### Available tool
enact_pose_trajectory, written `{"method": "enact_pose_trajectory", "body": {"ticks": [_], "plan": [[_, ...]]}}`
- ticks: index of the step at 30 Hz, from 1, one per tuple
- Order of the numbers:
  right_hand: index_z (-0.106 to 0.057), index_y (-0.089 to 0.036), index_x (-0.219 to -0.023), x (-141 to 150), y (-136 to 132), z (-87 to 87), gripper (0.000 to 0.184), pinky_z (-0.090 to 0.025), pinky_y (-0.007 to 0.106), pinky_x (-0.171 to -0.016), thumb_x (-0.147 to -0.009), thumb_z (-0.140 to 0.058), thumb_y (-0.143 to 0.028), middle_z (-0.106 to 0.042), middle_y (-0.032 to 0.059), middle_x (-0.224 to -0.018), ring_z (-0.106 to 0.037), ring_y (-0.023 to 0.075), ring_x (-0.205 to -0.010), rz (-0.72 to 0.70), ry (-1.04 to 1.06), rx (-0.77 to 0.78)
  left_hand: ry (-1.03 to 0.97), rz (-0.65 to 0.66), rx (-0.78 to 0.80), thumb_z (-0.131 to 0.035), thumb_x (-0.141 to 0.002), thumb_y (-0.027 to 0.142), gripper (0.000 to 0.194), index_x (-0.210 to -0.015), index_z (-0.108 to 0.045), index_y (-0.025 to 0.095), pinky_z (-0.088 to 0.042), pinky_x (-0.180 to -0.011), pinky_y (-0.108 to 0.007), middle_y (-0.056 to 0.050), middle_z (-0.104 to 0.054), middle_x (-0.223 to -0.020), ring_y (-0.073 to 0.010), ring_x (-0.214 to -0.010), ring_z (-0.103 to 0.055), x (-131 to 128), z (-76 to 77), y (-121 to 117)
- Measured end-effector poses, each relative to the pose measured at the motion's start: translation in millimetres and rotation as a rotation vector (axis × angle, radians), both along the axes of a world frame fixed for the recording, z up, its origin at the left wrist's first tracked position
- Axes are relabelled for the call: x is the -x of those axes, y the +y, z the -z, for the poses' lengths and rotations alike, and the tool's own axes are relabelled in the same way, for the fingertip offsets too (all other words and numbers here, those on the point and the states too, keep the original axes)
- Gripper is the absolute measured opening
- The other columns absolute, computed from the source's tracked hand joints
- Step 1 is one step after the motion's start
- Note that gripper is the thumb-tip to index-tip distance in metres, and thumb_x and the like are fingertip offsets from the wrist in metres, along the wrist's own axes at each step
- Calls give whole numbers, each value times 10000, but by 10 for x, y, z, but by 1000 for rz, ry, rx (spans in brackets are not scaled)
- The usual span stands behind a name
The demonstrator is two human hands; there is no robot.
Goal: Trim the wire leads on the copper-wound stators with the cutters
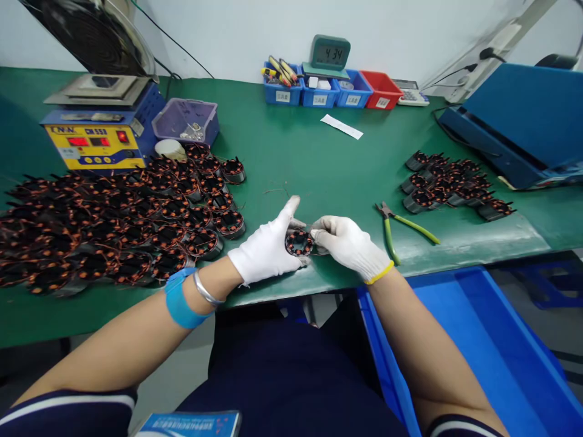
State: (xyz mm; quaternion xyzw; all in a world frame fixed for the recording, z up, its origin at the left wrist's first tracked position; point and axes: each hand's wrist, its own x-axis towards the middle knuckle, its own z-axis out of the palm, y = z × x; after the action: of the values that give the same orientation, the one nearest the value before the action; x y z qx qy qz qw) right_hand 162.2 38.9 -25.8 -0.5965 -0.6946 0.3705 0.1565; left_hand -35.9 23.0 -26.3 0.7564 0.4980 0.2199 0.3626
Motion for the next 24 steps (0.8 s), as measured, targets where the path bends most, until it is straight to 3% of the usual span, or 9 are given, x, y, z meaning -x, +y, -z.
{"method": "enact_pose_trajectory", "body": {"ticks": [4, 7, 10, 15, 18, 21, 24], "plan": [[-697, -224, -924, 37, 28, -99, 237, -434, 304, -696, -874, -513, -365, -727, 61, -911, -640, 235, -864, 140, -308, -147, 14, 15, 8, -754, -652, 344, 1175, -1564, -27, 198, -512, -967, -395, -97, -661, -1251, -255, -1092, -663, 0, -4, 51], [-701, -232, -991, 104, 63, -158, 343, -428, 293, -702, -917, -457, -462, -730, 46, -903, -636, 213, -840, 60, -193, -146, -32, 17, -4, -778, -625, 335, 1277, -1557, 84, 198, -515, -964, -369, -167, -487, -1469, -253, -1147, -640, -6, 35, 83], [-710, -254, -940, 189, 116, -147, 272, -416, 280, -678, -827, -583, -465, -728, 2, -865, -620, 186, -781, -78, -88, -78, -58, 10, 1, -780, -617, 321, 1353, -1527, 212, 190, -522, -950, -355, -233, -315, -1566, -254, -1146, -643, -6, 77, 102], [-658, -187, -867, 193, 176, -42, 223, -464, 267, -670, -806, -568, -381, -696, 13, -771, -600, 143, -686, 138, 234, -11, -66, 50, -40, -764, -630, 305, 1338, -1521, 231, 227, -520, -958, -395, -224, -343, -1554, -265, -1114, -658, -9, 92, 105], [-687, -209, -946, 174, 183, -65, 259, -474, 274, -707, -762, -640, -386, -723, 12, -859, -625, 154, -750, 41, 133, 0, -75, 65, -41, -772, -620, 302, 1347, -1524, 222, 216, -513, -978, -411, -238, -260, -1587, -291, -1170, -630, -10, 91, 107], [-708, -228, -885, 211, 194, -108, 195, -454, 275, -699, -736, -658, -343, -722, -9, -838, -618, 156, -741, -111, 22, -12, -59, 55, -51, -771, -620, 317, 1343, -1528, 212, 201, -491, -1015, -430, -233, -201, -1608, -325, -1262, -567, -8, 98, 111], [-637, -195, -774, 242, 182, -62, 167, -422, 265, -619, -749, -628, -360, -651, -15, -679, -549, 128, -618, 49, 229, 12, -38, 57, -54, -767, -623, 331, 1343, -1526, 217, 193, -491, -1013, -429, -213, -278, -1588, -314, -1226, -593, -4, 90, 108]]}}
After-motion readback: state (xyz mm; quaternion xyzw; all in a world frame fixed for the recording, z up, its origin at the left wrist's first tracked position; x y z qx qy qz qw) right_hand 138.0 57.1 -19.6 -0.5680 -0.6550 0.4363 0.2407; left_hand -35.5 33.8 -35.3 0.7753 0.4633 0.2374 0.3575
